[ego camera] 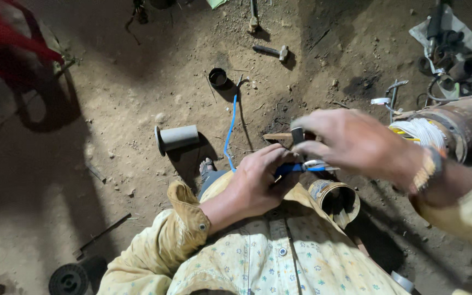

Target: The person sits on the ground and winds white string tightly around a rusty metal pipe, pulling the string taut with both hands. They then use a small blade to trim the string and press white tape around the wound section to secure it.

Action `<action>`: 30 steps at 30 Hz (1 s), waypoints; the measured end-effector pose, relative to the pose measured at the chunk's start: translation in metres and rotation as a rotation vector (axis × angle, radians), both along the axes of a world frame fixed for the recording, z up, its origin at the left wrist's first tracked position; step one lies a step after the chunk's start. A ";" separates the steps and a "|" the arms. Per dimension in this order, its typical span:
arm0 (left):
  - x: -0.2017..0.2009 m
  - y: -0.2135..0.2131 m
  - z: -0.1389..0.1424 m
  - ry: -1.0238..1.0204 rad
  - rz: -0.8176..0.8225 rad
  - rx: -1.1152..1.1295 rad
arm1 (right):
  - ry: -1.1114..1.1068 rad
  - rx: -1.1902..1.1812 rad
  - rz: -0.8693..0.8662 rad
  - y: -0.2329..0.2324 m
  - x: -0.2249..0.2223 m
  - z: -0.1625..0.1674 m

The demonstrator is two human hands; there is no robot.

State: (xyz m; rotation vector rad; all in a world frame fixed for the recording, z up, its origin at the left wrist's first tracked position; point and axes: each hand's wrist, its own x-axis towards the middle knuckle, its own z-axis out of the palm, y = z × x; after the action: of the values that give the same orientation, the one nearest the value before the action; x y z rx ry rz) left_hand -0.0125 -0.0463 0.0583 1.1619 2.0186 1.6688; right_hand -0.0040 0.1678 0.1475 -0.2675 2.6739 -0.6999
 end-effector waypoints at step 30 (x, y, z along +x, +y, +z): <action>-0.013 -0.003 -0.018 -0.861 -0.250 0.081 | 0.866 0.102 0.288 -0.011 0.122 0.002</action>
State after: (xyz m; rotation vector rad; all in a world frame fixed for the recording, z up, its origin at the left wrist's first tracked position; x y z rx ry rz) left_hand -0.0250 -0.0492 0.0401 0.5182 1.2260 1.7098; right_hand 0.1175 0.1564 0.1492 -1.1208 3.3260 -0.3981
